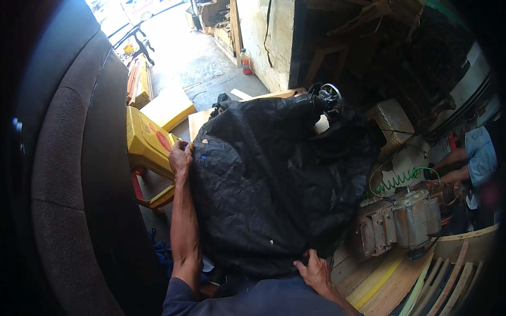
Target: The person staples blue fabric to a wooden chair frame, then covers it with black fabric, trims the excess, and staples the black fabric to the frame. The person uses a pneumatic staple gun and scissors to complete the task.
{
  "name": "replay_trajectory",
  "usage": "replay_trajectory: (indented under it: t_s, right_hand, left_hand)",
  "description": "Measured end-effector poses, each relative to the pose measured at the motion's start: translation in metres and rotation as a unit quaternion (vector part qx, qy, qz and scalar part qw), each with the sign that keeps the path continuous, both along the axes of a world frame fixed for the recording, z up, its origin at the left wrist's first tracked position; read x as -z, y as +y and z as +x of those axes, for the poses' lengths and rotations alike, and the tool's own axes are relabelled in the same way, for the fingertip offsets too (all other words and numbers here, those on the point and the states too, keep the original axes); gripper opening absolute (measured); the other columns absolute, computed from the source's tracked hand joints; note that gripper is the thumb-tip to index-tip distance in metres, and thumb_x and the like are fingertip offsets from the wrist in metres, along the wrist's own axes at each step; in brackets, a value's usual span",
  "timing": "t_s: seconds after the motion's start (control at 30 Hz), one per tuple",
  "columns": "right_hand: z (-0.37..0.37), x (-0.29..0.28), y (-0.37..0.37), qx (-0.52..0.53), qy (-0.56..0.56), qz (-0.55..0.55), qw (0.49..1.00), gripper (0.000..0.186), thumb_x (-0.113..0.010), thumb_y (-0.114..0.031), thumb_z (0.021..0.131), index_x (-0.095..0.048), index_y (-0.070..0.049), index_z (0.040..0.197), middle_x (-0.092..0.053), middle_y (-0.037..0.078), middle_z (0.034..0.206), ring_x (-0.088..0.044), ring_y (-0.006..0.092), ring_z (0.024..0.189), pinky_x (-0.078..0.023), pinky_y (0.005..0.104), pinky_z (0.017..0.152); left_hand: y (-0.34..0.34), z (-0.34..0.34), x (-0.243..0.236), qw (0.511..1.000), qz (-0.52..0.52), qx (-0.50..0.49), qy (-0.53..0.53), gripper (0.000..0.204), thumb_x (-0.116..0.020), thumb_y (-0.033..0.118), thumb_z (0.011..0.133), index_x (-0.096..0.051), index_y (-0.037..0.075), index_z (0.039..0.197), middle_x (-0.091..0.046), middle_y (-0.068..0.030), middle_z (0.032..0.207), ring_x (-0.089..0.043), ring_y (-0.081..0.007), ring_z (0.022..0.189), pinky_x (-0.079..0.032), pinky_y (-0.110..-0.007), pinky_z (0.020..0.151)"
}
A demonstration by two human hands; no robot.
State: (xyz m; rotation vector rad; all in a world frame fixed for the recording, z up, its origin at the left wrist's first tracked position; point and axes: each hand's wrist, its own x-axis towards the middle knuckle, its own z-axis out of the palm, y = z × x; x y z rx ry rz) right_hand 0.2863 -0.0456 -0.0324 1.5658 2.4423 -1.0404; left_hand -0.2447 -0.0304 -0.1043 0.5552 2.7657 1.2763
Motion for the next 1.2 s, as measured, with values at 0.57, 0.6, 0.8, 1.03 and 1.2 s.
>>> replay_trajectory:
  t_s: [0.57,0.6,0.8,1.03,1.2]
  right_hand:
    - [0.088,-0.209,0.144,0.275,0.568,0.219,0.744,0.045,-0.050,-0.023,0.100,-0.054,-0.005,0.141,-0.058,0.017,0.138,-0.061,0.0297,0.125,-0.050,0.0424,0.109]
    - [0.092,-0.217,0.153,0.275,0.534,0.273,0.752,0.047,-0.053,-0.023,0.100,-0.055,-0.003,0.142,-0.058,0.017,0.141,-0.061,0.0293,0.126,-0.049,0.0409,0.110]
    - [0.122,-0.270,0.241,0.188,0.515,0.316,0.774,0.049,-0.055,-0.012,0.102,-0.055,-0.002,0.150,-0.064,0.011,0.141,-0.063,0.0172,0.126,-0.048,0.0271,0.106]
    - [0.138,-0.306,0.292,0.156,0.396,0.393,0.815,0.047,-0.058,-0.013,0.101,-0.059,-0.007,0.148,-0.065,0.000,0.140,-0.059,0.0003,0.102,-0.041,0.0153,0.075]
    - [0.121,-0.318,0.321,0.165,0.387,0.385,0.822,0.049,-0.060,-0.015,0.100,-0.058,-0.007,0.148,-0.067,0.001,0.136,-0.063,0.0011,0.104,-0.041,0.0144,0.070]
  left_hand:
    - [0.084,-0.025,-0.010,0.965,-0.225,0.135,-0.028,0.089,-0.056,0.075,0.096,-0.063,-0.003,0.138,-0.069,-0.0341,0.128,-0.066,-0.0507,0.123,-0.051,-0.058,0.103]
    - [0.098,-0.026,-0.006,0.960,-0.229,0.159,-0.028,0.093,-0.052,0.078,0.097,-0.061,-0.006,0.136,-0.069,-0.0368,0.126,-0.066,-0.0518,0.122,-0.052,-0.058,0.101]
    - [0.161,-0.033,0.046,0.997,0.057,0.059,0.014,0.108,-0.077,0.055,0.092,-0.025,-0.008,0.162,-0.048,-0.0372,0.154,-0.054,-0.0488,0.140,-0.046,-0.050,0.115]
    - [0.171,-0.057,0.032,0.895,0.170,0.298,-0.285,0.043,-0.066,0.041,0.108,-0.074,0.002,0.125,-0.072,-0.0007,0.112,-0.061,-0.0131,0.101,-0.047,-0.030,0.094]
    - [0.153,-0.059,0.019,0.920,0.028,0.299,-0.250,0.080,-0.067,0.054,0.103,-0.040,0.004,0.159,-0.063,-0.0126,0.138,-0.059,-0.0216,0.110,-0.049,-0.036,0.095]
